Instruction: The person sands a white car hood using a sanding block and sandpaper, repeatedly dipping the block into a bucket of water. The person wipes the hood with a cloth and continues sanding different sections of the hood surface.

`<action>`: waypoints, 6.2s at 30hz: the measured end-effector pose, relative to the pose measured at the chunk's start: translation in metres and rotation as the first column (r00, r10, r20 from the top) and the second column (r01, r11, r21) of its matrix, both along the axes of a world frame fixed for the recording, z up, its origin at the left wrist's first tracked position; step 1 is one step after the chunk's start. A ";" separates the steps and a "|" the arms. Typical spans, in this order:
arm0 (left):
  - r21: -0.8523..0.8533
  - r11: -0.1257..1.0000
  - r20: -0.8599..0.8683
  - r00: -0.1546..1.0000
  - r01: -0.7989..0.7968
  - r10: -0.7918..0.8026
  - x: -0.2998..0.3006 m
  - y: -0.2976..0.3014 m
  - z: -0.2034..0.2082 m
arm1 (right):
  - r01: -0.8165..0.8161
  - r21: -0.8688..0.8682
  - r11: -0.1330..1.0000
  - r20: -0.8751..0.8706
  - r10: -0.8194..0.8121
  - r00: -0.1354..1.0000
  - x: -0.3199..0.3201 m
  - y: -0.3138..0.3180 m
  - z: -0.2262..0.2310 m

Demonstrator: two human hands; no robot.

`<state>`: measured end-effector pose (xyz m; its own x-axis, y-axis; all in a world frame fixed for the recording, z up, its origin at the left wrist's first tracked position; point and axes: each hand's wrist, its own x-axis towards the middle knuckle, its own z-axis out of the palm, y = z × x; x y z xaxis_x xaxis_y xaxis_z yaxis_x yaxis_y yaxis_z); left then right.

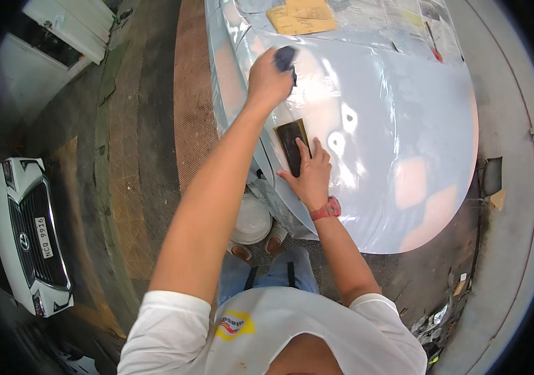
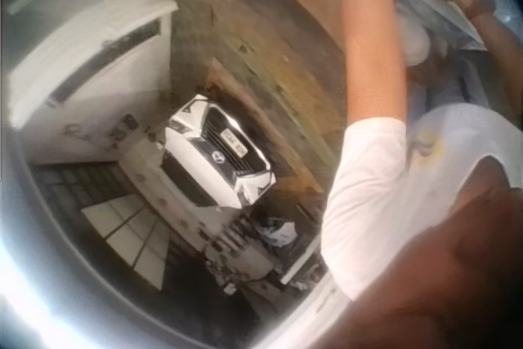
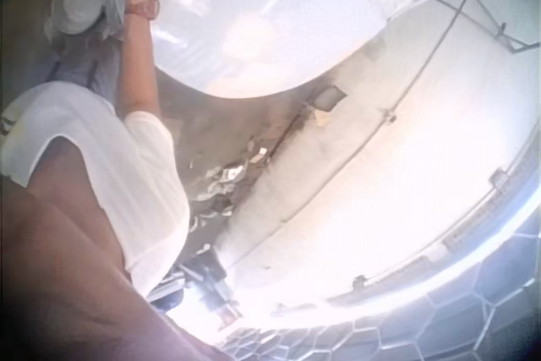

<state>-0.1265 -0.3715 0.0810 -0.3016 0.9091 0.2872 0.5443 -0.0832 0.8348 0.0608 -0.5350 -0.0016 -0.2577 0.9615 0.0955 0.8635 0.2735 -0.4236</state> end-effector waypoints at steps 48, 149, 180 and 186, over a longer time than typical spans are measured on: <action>-0.561 0.759 -0.188 0.842 0.332 -0.507 -0.191 0.046 -0.134 | 0.118 0.185 0.976 0.128 -0.143 0.981 -0.175 0.183 0.017; -0.555 0.745 -0.168 0.827 0.371 -0.537 -0.182 0.047 -0.127 | 0.109 0.197 0.974 0.301 -0.166 0.939 -0.174 0.230 0.039; -0.254 0.816 -0.172 0.806 0.519 -0.566 -0.230 0.072 -0.141 | 0.342 0.307 0.888 0.061 -0.377 0.924 -0.230 0.215 0.015; -0.143 0.843 0.153 0.853 0.519 -0.500 -0.318 0.137 -0.138 | 0.359 0.254 0.898 0.213 -0.414 0.885 -0.198 0.115 0.002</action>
<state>-0.4448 -0.2349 -0.0569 0.1983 0.9745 0.1047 0.3730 -0.1738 0.9114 -0.1373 -0.4203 -0.0001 0.0891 0.9559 0.2799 0.9880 -0.0493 -0.1463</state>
